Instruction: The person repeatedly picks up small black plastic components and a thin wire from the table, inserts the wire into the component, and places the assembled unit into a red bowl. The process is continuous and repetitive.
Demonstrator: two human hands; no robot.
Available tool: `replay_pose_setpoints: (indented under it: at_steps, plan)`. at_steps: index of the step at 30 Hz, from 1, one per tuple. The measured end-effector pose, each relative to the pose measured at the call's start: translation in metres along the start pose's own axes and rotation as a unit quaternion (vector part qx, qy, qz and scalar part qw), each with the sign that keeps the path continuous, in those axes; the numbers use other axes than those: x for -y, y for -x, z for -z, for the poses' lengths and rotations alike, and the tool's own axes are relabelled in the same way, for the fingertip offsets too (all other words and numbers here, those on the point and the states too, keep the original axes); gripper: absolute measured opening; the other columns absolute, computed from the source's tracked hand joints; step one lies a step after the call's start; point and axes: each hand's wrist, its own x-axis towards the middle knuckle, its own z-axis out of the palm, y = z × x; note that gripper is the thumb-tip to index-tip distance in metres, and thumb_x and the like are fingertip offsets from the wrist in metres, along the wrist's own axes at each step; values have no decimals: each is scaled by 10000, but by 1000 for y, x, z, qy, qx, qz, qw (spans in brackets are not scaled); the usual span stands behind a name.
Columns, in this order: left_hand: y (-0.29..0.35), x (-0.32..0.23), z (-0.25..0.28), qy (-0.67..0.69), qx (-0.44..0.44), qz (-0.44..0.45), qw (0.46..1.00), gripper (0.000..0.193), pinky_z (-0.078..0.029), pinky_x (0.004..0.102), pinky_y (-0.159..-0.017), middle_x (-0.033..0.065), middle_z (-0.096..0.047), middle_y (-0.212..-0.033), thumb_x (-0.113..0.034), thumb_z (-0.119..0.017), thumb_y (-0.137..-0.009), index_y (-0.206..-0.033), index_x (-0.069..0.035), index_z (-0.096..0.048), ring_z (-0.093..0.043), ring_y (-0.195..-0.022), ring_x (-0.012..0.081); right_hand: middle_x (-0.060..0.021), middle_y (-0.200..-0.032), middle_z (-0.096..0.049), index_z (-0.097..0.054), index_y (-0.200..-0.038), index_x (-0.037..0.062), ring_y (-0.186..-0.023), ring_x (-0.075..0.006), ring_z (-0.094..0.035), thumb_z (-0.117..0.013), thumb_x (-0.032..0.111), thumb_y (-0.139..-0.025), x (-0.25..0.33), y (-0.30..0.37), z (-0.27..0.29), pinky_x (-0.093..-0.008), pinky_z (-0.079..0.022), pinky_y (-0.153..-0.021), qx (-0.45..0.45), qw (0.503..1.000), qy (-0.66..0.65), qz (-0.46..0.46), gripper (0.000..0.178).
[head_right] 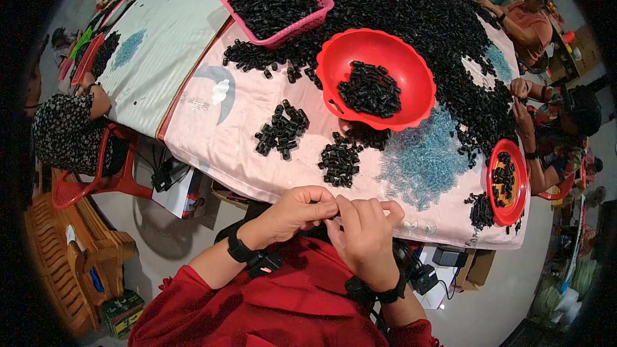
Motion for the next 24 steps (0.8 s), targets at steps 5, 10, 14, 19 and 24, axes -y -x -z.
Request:
replay_pose_setpoints:
  at_steps: [5,10,14,19,24]
  plan:
    - [-3,1,1,-38,-12,-18,999,180,-335,195,-558,-82,-623,-800,-297,-764,-1029,-994,-121,-753,-455,-644,2,-18,-939,-634,-698,-1208,58,-852,-216,-614,-879,213,-801,3,4,-4,-449,-332,-920,-20,1000,-5,-11,472]
    - [0,-5,-4,-71,-14,-25,997,198,-336,198,-559,-81,-611,-791,-318,-758,-1036,-1011,-122,-757,-443,-638,5,-39,-929,-635,-690,-1175,55,-869,-226,-621,-885,185,-776,5,4,2,-451,-348,-937,4,1000,27,-13,463]
    - [1,5,4,-32,4,24,999,263,-320,193,-538,-85,-605,-797,-369,-717,-1068,-1006,-114,-734,-442,-620,6,-40,-903,-635,-685,-1137,54,-857,-227,-627,-878,163,-763,5,3,2,-452,-360,-938,-6,1000,18,-11,435]
    - [0,14,13,10,48,50,998,324,-306,211,-505,-66,-578,-752,-412,-714,-1060,-953,-106,-705,-412,-565,28,-17,-844,-619,-688,-1106,57,-797,-220,-610,-867,169,-759,1,11,-8,-445,-361,-917,-27,1000,7,12,406]
    - [0,11,7,60,66,70,994,293,-299,212,-494,-67,-553,-706,-363,-728,-1059,-922,-107,-690,-418,-552,28,-12,-817,-591,-689,-1107,62,-769,-221,-591,-858,167,-765,0,20,-11,-445,-359,-909,-28,999,11,30,395]
